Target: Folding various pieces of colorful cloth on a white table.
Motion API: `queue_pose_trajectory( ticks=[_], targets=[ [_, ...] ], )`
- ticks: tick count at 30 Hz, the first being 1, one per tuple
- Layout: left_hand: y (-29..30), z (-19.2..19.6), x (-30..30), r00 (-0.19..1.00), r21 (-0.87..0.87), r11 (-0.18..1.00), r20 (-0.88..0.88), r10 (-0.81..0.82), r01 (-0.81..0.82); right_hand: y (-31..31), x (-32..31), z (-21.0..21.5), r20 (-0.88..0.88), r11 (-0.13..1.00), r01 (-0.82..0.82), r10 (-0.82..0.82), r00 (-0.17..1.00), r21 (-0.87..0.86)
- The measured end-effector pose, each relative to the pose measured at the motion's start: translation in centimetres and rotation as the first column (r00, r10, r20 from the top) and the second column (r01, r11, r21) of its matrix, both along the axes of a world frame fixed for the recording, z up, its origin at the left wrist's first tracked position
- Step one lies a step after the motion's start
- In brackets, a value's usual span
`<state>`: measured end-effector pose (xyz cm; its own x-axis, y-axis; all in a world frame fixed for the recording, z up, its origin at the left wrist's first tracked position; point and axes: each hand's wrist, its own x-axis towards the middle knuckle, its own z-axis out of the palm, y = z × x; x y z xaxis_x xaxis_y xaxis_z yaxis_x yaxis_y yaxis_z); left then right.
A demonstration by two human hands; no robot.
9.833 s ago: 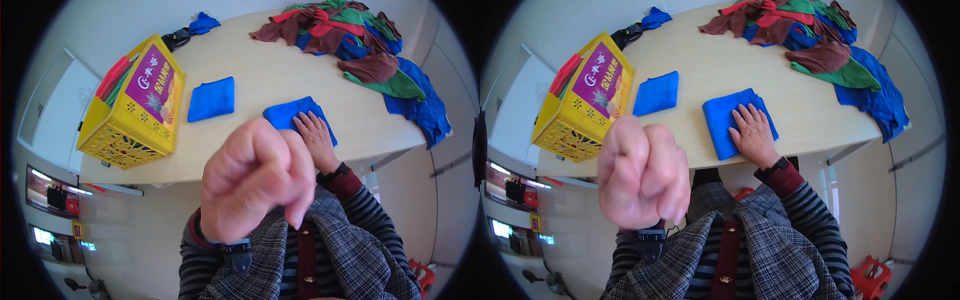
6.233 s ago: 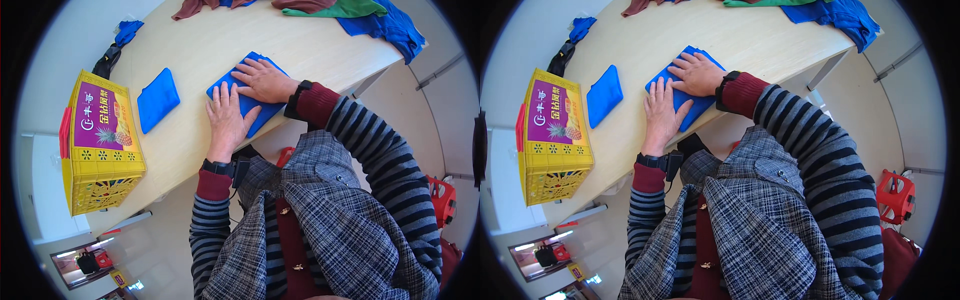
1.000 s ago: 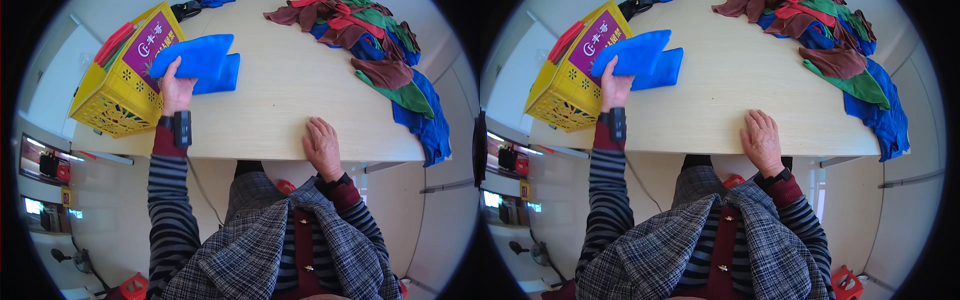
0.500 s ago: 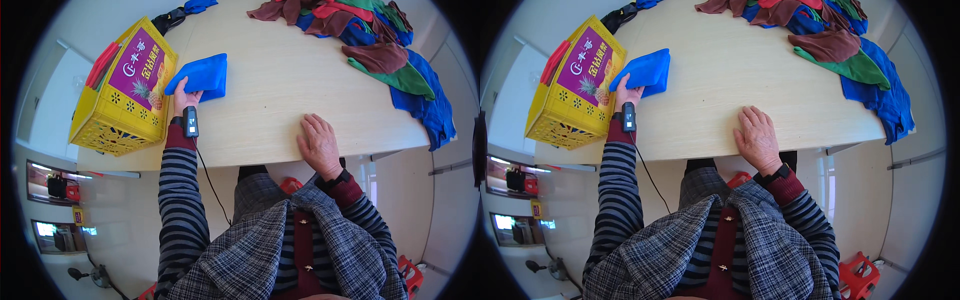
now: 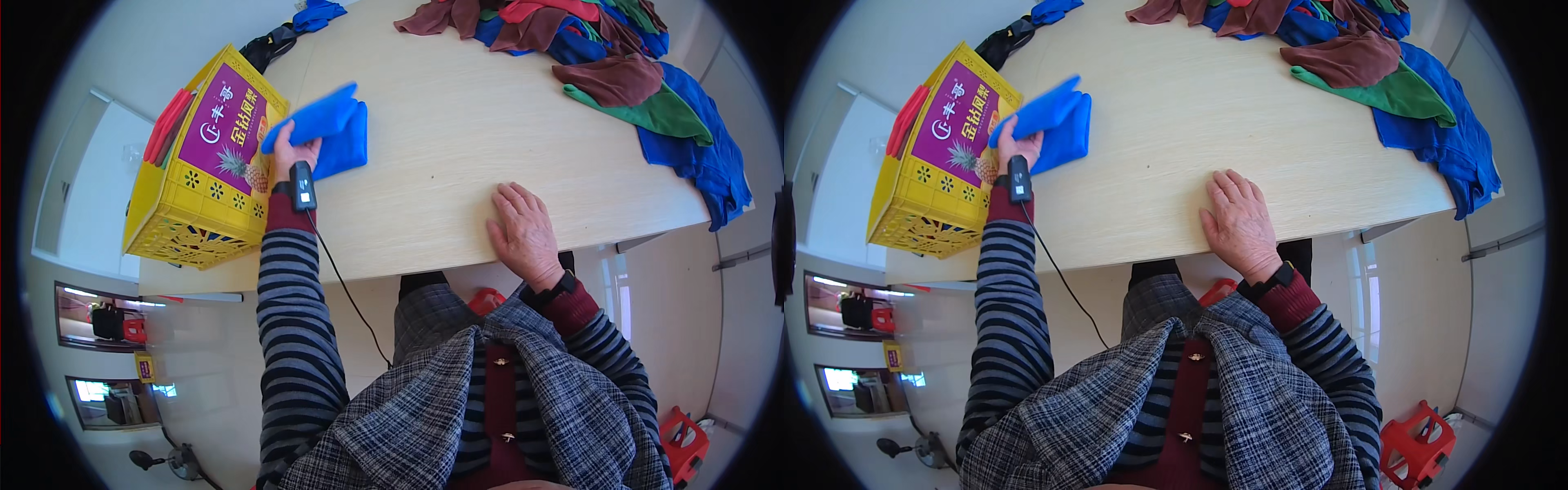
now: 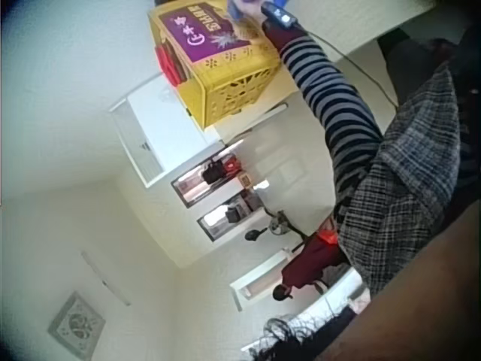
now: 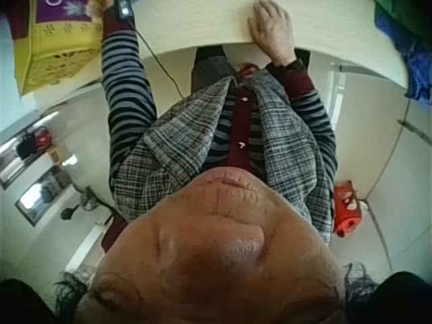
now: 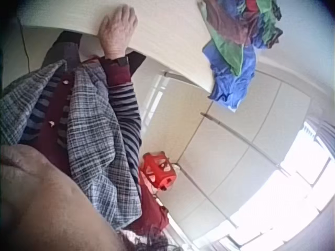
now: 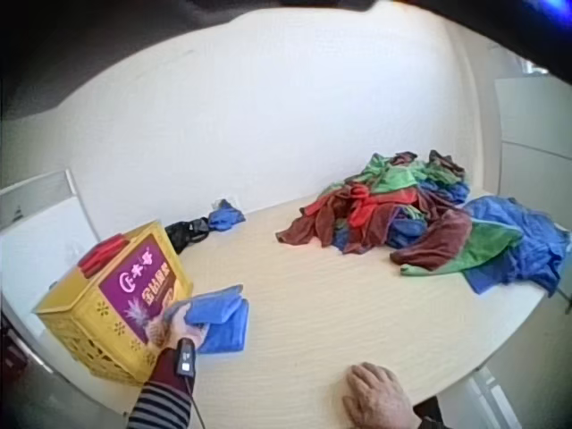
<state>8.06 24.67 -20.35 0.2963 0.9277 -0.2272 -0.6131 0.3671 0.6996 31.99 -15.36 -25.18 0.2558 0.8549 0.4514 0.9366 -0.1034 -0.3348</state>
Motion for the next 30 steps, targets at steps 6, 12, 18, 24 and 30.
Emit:
queue_pose_trajectory(
  ticks=[6,12,18,24,30],
  targets=[
    [-0.6,-2.3,-1.5,0.997,-0.043,0.996,-0.029,-0.074,0.073,0.1,0.1,-0.1,-0.001,1.000,0.005,-0.005,1.000,0.008],
    [-0.2,-2.1,-1.9,0.996,-0.087,0.995,0.082,-0.047,0.054,-0.1,0.0,0.0,-0.001,1.000,0.007,-0.007,1.000,0.008],
    [-0.4,-2.8,-1.2,0.998,-0.042,0.998,0.055,-0.037,0.039,-0.3,-0.1,-0.2,-0.009,1.000,0.002,-0.002,1.000,0.011],
    [-0.9,-2.9,-0.6,0.993,-0.078,0.990,0.008,-0.116,0.116,-0.8,0.4,-0.3,-0.041,1.000,0.023,-0.023,0.999,0.008],
    [-0.9,-2.6,-4.7,0.976,-0.184,0.966,-0.084,-0.199,0.181,-0.5,0.9,-0.8,-0.019,0.995,-0.025,0.027,0.999,0.097]
  ],
)
